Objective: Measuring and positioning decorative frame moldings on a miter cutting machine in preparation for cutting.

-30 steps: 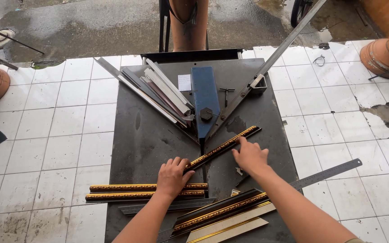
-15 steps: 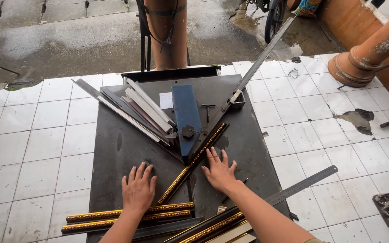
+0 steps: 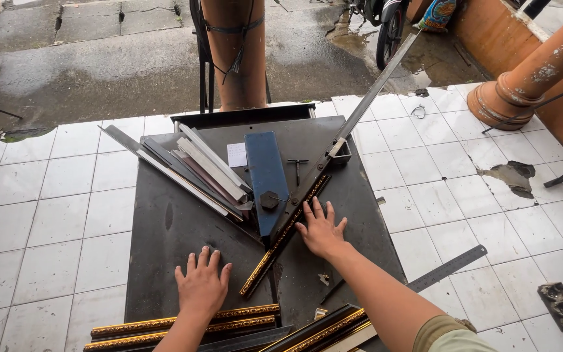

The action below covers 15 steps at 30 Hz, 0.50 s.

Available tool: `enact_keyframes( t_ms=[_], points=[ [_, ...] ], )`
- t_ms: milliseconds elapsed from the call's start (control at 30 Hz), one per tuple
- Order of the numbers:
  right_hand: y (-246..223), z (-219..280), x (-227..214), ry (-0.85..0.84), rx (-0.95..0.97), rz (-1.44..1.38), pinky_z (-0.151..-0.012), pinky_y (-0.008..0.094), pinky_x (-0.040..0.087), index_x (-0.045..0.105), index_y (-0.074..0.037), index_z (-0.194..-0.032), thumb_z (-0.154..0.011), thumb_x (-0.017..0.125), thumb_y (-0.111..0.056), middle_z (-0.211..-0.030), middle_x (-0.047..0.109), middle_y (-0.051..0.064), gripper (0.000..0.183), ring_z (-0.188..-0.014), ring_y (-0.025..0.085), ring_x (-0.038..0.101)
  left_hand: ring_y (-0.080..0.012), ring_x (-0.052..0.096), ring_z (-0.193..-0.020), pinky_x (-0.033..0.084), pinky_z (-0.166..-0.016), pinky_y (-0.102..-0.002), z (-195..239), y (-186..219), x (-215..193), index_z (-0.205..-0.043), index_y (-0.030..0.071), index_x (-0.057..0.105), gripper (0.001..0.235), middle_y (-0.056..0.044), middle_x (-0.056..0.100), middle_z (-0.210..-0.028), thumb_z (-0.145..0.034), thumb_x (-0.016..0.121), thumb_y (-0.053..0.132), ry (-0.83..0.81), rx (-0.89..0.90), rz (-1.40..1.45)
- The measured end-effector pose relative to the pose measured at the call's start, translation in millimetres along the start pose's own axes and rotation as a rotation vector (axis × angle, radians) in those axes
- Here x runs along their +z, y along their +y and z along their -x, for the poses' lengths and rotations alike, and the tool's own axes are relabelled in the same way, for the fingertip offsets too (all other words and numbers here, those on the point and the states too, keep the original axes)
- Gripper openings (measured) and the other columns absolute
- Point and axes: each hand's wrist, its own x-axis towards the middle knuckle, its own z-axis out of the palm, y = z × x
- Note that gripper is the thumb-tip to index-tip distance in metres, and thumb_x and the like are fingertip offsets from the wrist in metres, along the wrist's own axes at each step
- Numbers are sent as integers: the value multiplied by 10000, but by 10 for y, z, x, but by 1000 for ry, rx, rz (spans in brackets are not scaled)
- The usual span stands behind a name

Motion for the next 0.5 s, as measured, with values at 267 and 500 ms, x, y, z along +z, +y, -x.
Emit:
enact_keyframes(
  t_ms=[267, 500],
  points=[
    [-15, 78, 85, 87, 48, -193, -1021, 605, 69, 166, -277, -1382, -898, 289, -416, -1473, 72, -3, 519, -1360, 228, 6, -274, 269, -1290, 256, -990, -526, 13, 0, -9, -1289, 269, 334, 542, 13, 280, -1398, -841, 246, 560, -23, 6, -34],
    [-35, 114, 184, 43, 35, -66, -1023, 613, 41, 52, -281, -1401, -906, 254, -428, -1481, -7, -72, 555, -1361, 246, -72, -275, 237, -1304, 245, -998, -527, 6, 23, -55, -1306, 265, 302, 561, 9, 251, -1411, -843, 217, 570, -72, -7, -48]
  ],
)
